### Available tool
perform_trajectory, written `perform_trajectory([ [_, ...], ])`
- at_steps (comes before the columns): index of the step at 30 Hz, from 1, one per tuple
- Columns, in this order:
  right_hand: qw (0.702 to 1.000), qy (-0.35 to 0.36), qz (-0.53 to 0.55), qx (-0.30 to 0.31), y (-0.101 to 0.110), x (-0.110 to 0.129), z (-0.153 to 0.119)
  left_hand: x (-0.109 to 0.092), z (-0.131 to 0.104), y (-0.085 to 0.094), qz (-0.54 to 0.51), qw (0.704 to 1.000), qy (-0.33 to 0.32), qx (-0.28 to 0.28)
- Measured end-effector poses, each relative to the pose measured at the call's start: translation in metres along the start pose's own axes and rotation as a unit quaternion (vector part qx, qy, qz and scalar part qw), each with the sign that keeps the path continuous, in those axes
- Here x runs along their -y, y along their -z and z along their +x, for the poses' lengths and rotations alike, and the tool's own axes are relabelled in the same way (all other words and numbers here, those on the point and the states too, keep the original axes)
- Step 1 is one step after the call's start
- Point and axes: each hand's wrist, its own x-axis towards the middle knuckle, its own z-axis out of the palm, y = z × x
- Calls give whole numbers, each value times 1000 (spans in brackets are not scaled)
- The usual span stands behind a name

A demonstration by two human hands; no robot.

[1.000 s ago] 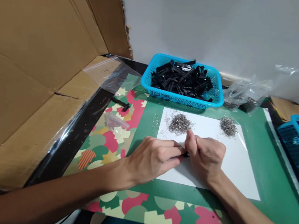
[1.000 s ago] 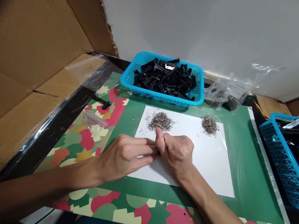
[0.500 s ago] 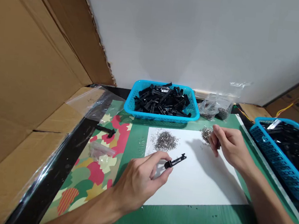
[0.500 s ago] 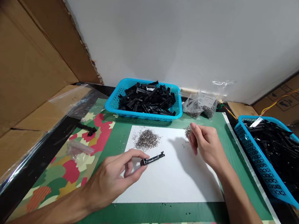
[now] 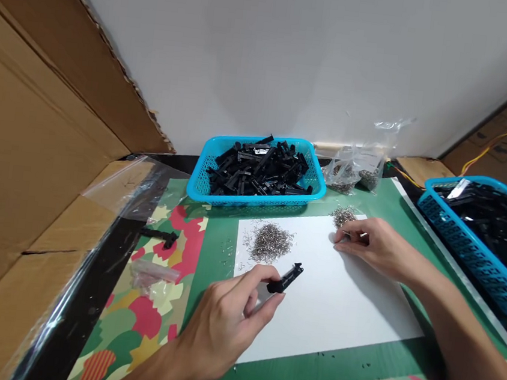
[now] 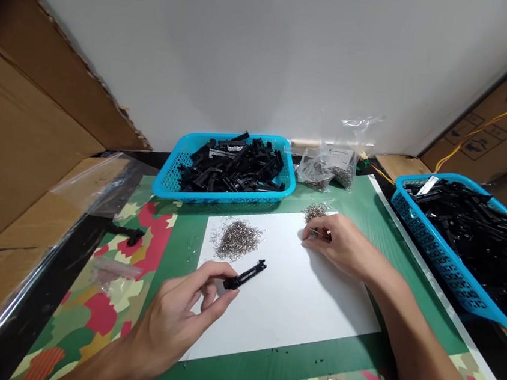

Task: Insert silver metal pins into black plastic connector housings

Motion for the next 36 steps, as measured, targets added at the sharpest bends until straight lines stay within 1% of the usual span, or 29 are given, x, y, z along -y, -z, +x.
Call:
perform_trajectory([
  [7,999,-13,13,37,1,5,-2,0,0,0,6,1000,-12,3],
  [12,994,-51,24,93,7,13,0,0,-1,0,18,1000,-25,7],
  [15,990,-69,55,112,8,20,-1,-1,0,1,20,999,-40,7],
  [18,980,-85,129,124,-1,33,-3,-2,1,0,18,998,-65,4],
  [22,956,-98,235,149,-25,58,-4,-1,3,-2,18,995,-98,1],
  [24,952,-111,248,144,-34,66,-3,-1,2,-4,13,994,-106,2],
  [26,954,-126,238,129,-40,70,-2,-1,2,-4,9,993,-114,3],
  [32,961,-164,195,105,-40,68,0,-2,1,-5,13,992,-125,4],
  [36,967,-169,175,72,-44,75,-1,-2,0,-6,13,989,-147,2],
])
